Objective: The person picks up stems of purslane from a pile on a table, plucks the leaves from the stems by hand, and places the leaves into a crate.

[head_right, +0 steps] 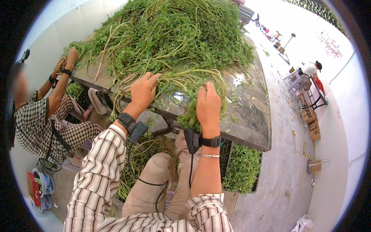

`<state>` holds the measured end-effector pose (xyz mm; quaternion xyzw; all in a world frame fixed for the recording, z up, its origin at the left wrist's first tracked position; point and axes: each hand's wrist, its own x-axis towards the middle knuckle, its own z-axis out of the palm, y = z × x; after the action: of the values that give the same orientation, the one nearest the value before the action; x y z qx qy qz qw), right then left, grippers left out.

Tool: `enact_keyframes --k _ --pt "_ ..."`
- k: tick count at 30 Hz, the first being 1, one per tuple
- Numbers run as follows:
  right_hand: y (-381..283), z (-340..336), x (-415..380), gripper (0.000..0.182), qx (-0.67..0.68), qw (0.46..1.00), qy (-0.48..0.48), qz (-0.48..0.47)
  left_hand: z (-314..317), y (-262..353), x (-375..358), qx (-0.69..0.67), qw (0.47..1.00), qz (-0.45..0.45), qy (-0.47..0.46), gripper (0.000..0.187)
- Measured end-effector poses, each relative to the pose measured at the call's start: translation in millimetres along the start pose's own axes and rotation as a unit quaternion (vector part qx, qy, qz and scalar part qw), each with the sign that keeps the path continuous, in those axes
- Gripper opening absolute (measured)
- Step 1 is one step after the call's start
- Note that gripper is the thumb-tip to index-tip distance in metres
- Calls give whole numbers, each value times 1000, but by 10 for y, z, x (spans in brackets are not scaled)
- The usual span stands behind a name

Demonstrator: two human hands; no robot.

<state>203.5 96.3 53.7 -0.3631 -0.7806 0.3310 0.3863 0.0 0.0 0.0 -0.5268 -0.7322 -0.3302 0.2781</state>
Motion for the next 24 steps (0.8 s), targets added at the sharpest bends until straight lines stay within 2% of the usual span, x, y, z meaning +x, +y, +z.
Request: enact_keyframes --k 5,8,12,14,20,24 --pt "108 50 5 41 -162 981 -31 -98 60 69 21 -18 1000 -11 14 25" --pt "50 107 -12 38 -194 977 -71 -59 33 66 24 -25 999 -12 18 24" --pt "133 167 -4 33 -169 981 -46 -79 30 53 24 -23 1000 -11 16 23" --pt "58 139 -17 29 -65 996 -21 -63 25 38 21 -24 1000 -9 15 23" --pt "103 172 -11 29 -123 985 4 -124 -14 48 27 -21 1000 -7 11 23" --pt "42 210 -4 27 -56 995 16 -75 -3 33 23 -17 1000 -1 5 23"
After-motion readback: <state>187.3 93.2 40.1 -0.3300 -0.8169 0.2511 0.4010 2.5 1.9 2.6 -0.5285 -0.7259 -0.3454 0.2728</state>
